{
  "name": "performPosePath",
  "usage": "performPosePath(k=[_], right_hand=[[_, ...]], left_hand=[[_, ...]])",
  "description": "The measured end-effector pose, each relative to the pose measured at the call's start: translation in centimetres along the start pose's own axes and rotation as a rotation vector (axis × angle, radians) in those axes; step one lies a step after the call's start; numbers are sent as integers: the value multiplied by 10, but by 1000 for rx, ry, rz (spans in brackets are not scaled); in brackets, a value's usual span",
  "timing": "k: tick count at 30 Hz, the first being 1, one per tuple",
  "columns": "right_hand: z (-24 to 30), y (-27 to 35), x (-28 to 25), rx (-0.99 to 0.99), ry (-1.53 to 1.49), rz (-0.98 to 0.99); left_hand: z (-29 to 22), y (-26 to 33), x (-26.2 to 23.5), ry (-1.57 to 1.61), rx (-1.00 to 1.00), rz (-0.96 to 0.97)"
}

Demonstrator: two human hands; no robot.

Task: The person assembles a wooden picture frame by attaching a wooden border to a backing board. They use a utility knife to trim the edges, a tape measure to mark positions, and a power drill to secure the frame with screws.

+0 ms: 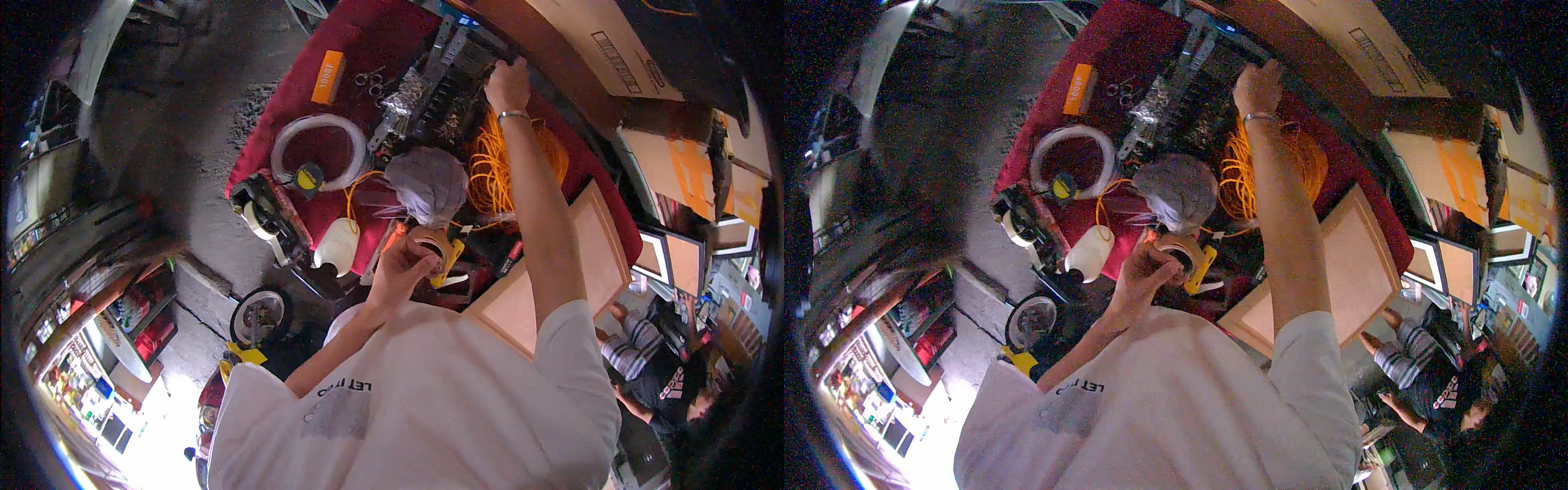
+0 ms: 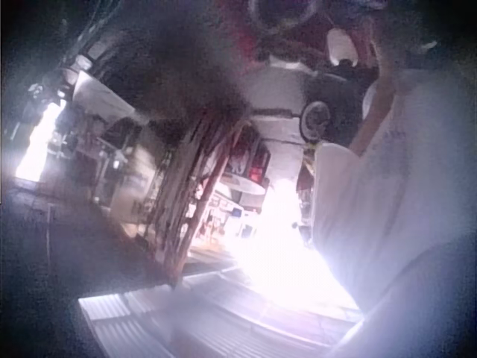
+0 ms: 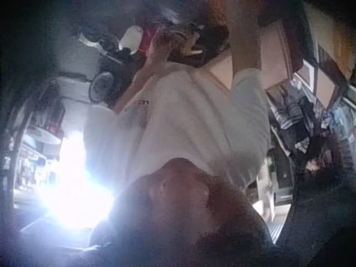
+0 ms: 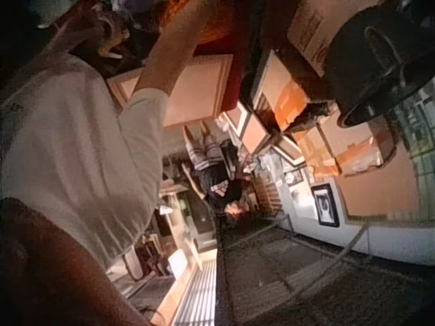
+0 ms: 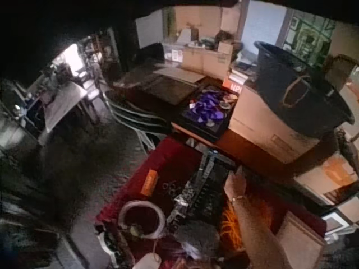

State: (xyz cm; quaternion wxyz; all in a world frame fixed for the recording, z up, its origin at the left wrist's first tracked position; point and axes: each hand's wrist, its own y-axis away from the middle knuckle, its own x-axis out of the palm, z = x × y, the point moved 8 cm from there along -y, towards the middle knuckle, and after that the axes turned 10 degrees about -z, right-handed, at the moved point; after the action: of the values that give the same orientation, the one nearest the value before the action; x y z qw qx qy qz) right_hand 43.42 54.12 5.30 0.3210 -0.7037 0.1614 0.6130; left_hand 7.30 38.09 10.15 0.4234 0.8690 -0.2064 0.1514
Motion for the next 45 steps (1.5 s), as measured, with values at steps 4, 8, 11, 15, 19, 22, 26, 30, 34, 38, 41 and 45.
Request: performPosePath(k=[4,8,11,15,19,22,26,30,34,38,41,45], right_hand=[[-2,6,11,49,-17,-29],[-3,8,13,92,-47,-19],[-2,9,15,133,-95,84],[-9,6,24,112,-95,68],[-3,4,-17,44,-158,-337],[-11,-3,0,35,-359,-148],[-11,-7,14,-39,-351,-34],[-3,-12,29,-28,-251,95],[5,-12,27,-23,-230,117],[2,-10,24,9,-219,126],[-1,-8,30,26,-204,141],[-5,-12,41,-3,-183,163]], left_hand=[[2,1,-13,-130,-3,-72],[6,1,-13,-168,-21,-87],[8,0,-12,-324,6,-23],[10,-1,-10,-300,-26,-42],[21,2,-13,-245,-85,-59],[20,2,-11,-252,-76,-54],[28,0,-10,-318,-72,-39],[23,1,-7,-348,-75,-34],[22,2,-10,-319,-69,-42],[18,4,-13,-293,-68,-68],[19,4,-16,-267,-54,-69],[26,5,-18,-265,-62,-67]])
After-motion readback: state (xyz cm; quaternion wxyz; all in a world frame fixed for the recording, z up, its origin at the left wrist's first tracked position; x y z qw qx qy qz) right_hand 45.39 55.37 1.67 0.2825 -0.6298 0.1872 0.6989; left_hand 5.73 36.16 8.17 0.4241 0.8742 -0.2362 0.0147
